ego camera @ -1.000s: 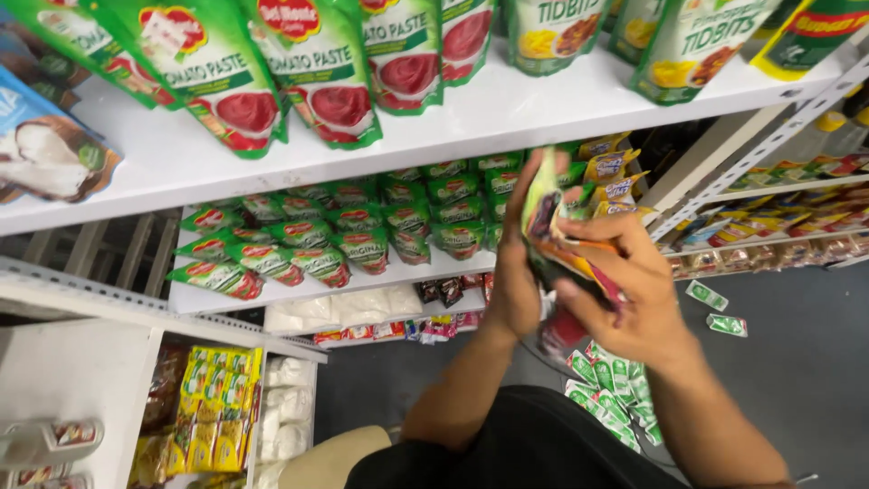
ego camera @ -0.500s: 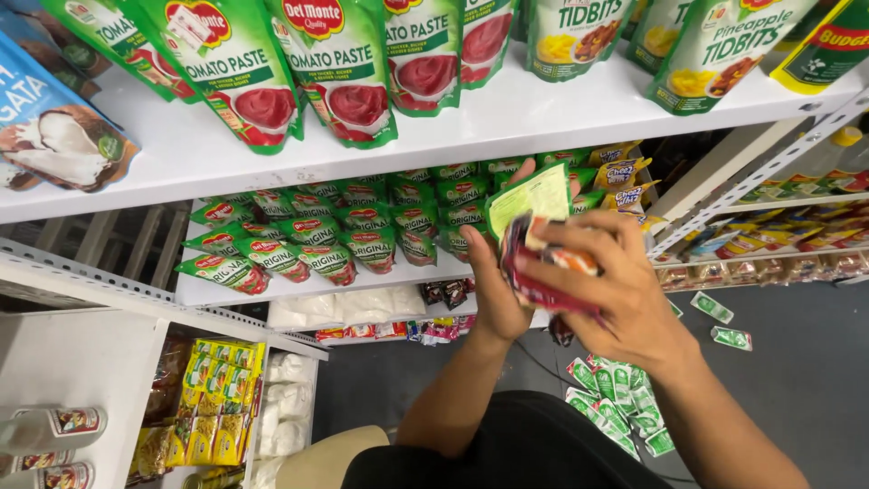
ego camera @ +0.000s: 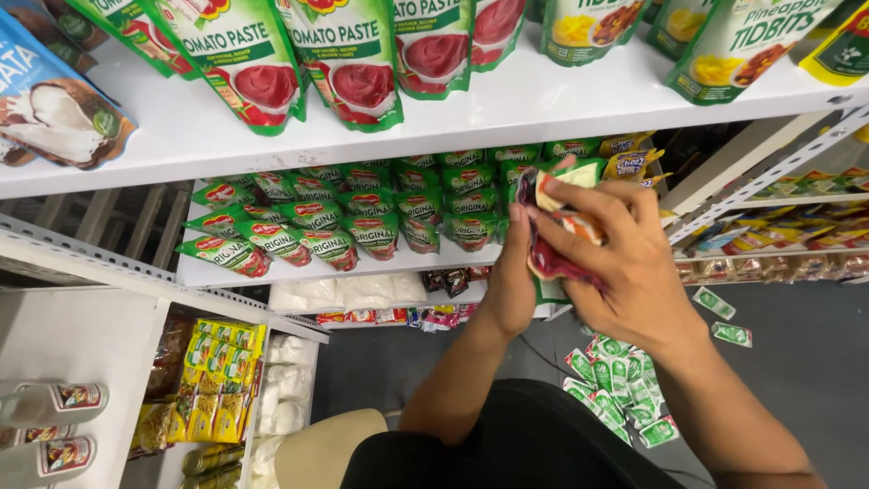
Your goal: Cleaning and wiping down food product pouches on a grocery store shelf.
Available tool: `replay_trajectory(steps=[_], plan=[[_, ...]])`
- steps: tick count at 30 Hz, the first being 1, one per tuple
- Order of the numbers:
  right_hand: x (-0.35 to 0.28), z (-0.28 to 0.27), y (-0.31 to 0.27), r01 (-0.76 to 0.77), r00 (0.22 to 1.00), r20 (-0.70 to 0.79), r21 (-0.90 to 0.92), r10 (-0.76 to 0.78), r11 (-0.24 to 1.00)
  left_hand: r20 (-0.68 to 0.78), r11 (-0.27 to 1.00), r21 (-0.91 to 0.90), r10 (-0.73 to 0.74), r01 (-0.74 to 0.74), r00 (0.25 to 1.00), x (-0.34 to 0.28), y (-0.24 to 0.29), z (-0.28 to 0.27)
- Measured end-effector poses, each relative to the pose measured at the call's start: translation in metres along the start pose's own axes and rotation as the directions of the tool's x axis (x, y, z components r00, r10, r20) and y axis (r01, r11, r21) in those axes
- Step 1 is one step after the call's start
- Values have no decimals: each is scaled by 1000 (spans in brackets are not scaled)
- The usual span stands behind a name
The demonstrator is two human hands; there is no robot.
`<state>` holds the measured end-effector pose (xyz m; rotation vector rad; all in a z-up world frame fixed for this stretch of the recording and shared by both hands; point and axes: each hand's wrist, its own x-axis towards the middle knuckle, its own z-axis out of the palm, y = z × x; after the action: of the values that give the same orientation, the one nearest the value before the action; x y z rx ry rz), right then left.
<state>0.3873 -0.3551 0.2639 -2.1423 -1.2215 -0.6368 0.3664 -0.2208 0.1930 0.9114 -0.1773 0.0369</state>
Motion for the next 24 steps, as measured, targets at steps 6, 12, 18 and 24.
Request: replay_trajectory(steps=[6,12,18,24], plan=[[-9,-3,3,68,993,94,11,-69,998,11,940,-330,97,-88,995,5,8,16],[-25,-6,-2,56,990,132,-82,-45,995,2,854,-498,172,-148,985,14,-3,9],[-36,-22,12,16,981,190,138,-42,990,-40,864,-467,191,-188,981,22,-7,8],[-25,-38,25,-103,958,-248,169,143,980,-350,984,-106,98,-143,932,16,-23,1]])
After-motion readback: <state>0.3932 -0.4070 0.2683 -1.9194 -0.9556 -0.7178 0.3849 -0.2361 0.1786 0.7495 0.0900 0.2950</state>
